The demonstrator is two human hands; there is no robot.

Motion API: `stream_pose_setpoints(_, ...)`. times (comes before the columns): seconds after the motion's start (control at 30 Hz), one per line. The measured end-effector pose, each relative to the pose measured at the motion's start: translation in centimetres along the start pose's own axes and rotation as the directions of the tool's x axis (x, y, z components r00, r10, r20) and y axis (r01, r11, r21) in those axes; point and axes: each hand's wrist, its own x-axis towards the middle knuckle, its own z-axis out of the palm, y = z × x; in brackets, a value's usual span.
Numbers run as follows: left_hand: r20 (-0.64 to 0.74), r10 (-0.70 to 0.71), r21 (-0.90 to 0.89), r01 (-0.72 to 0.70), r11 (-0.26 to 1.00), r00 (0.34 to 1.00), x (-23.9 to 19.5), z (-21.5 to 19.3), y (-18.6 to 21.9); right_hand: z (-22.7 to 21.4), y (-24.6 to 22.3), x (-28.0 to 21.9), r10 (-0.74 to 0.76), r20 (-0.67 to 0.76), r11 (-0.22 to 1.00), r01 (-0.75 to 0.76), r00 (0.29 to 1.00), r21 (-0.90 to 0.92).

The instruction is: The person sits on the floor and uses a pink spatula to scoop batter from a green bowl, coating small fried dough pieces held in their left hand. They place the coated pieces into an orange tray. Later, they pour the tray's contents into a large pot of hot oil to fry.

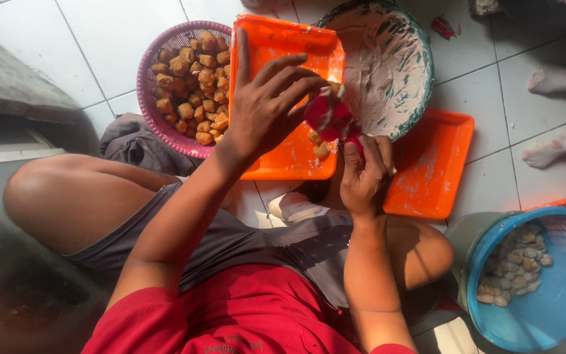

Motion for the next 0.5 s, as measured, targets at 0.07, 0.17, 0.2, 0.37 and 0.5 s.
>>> stream_pose_setpoints(0.07,-0.061,-0.049,-0.039,0.046,0.998,0.997,-0.2,0.3,0.6,0.3,0.3,0.2,0.087,0.041,0.982,-0.092,0.995,0.163)
stream_pose_setpoints(0.17,-0.042,-0.193,-0.383,0.163,0.909,0.980,-0.7,0.9,1.3,1.0,0.9,-0.1,0.321,0.254,0.712,-0.409,0.912,0.571)
stream_pose_setpoints(0.2,-0.031,-0.240,-0.445,0.201,0.872,0.970,-0.9,1.2,1.7,1.2,1.1,-0.6,0.346,0.332,0.583,-0.479,0.877,0.656)
stream_pose_setpoints(0.37,0.023,-0.374,-0.670,0.292,0.682,0.927,-1.0,1.7,3.2,3.0,1.5,-2.8,0.364,0.528,0.293,-0.632,0.767,0.717)
stream_pose_setpoints(0.5,0.037,-0.374,-0.735,0.279,0.618,0.927,-0.6,1.6,3.0,4.2,2.8,-2.9,0.395,0.553,0.260,-0.666,0.734,0.699)
